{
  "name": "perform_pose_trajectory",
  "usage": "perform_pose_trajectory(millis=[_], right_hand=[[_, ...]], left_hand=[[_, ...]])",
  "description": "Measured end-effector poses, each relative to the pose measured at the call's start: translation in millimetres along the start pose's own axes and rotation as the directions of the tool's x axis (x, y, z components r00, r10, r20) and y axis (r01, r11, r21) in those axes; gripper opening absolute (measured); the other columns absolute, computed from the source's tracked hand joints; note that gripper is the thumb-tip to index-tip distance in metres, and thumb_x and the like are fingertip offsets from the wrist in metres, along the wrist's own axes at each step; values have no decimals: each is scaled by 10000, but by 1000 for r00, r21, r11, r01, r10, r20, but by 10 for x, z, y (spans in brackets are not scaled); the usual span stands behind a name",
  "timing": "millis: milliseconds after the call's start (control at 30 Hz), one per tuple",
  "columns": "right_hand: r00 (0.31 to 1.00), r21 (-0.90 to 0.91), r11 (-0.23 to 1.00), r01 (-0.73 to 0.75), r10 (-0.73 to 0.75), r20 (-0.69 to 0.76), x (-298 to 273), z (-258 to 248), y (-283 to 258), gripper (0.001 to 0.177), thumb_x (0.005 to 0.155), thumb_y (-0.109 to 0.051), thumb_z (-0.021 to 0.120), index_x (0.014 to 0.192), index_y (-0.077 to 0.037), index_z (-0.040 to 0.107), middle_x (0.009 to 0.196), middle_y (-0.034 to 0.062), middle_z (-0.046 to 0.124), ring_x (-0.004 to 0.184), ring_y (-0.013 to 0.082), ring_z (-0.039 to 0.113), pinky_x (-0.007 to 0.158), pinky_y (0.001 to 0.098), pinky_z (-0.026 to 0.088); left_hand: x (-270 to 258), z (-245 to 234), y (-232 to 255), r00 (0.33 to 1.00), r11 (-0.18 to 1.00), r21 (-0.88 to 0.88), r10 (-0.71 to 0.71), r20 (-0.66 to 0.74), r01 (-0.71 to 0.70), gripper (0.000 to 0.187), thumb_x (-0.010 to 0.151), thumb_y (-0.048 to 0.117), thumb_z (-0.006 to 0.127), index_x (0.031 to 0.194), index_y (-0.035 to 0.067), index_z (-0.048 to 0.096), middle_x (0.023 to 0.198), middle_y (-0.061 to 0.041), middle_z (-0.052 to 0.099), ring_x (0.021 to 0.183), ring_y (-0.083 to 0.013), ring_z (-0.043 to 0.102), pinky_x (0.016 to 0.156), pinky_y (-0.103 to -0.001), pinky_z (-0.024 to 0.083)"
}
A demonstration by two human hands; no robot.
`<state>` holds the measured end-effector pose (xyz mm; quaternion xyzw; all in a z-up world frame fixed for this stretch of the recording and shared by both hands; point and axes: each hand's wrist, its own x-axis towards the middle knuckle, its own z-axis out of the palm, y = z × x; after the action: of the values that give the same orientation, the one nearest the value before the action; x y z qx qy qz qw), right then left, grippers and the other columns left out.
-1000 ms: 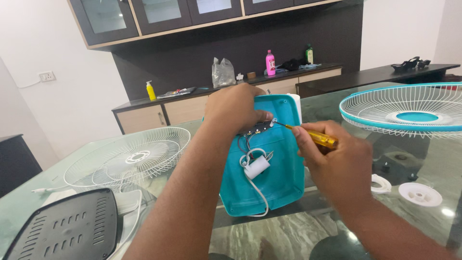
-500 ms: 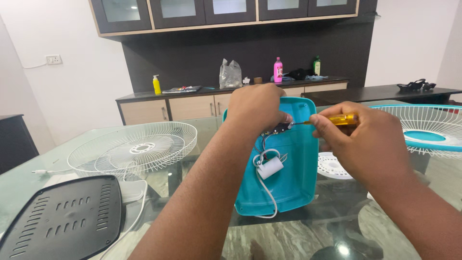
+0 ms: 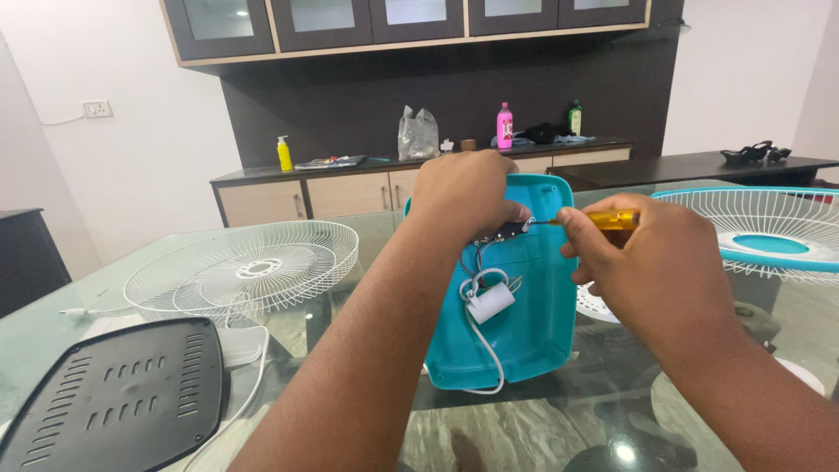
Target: The person uses a screwdriver to remove screws from the back cover of a small appliance, then detaches the internal circuit board and capacitor. The back cover is set aside, and the internal components are handled and separated from the main housing.
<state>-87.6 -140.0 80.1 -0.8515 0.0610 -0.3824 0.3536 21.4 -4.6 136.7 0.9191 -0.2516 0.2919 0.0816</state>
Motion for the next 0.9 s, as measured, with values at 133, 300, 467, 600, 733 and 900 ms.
perform_pose_trajectory(millis=[133,300,467,600,733,900], right_hand=[[998,-25,999,45,-44,52,33,-29,-6,248,959,-338,725,1034,-107,772,790,75,796,703,152,795,650,310,611],[991,16,997,71,-72,116,96,-91,25,237,937,-308,726,1085,-127,767,807,87,804,757,161,808,719,302,633],[987,-22,998,66,-62,146,95,-127,26,242,928,-303,727,1107,-142,761,867,72,808,784,160,809,749,310,630],[979,-95,995,-33,51,198,81,-141,-34,294,970,-280,685,1218,-128,727,930,82,787,813,176,819,713,335,615],[986,-140,988,-66,86,142,52,-136,-119,349,992,-393,615,1135,-81,672,835,117,787,726,187,803,641,328,615],[978,-166,977,-132,156,141,40,-135,-132,422,1048,-451,576,970,-50,687,753,135,759,647,193,768,600,333,609]], left_hand=[[-3,-15,-1,1000,1000,-2,21,15,-21,682,731,534,824,1331,254,663,1211,-60,724,1141,-252,687,960,-420,529],[-25,-56,-22,999,1000,-3,10,38,-10,675,747,528,818,1344,256,658,1200,-66,734,1135,-255,693,968,-418,531],[-26,-68,6,998,1000,10,-9,57,9,692,750,535,814,1360,257,643,1214,-73,724,1136,-255,694,963,-421,536],[-24,-81,6,997,1000,14,-15,80,13,693,761,537,805,1372,261,632,1221,-69,724,1134,-253,696,958,-427,541],[-43,-83,-15,999,1000,-2,-9,48,9,697,748,537,817,1359,253,641,1227,-64,719,1140,-252,688,958,-426,537],[-43,-72,-22,998,1000,7,-10,55,9,684,759,536,811,1357,246,649,1226,-69,722,1135,-253,695,961,-426,540]])
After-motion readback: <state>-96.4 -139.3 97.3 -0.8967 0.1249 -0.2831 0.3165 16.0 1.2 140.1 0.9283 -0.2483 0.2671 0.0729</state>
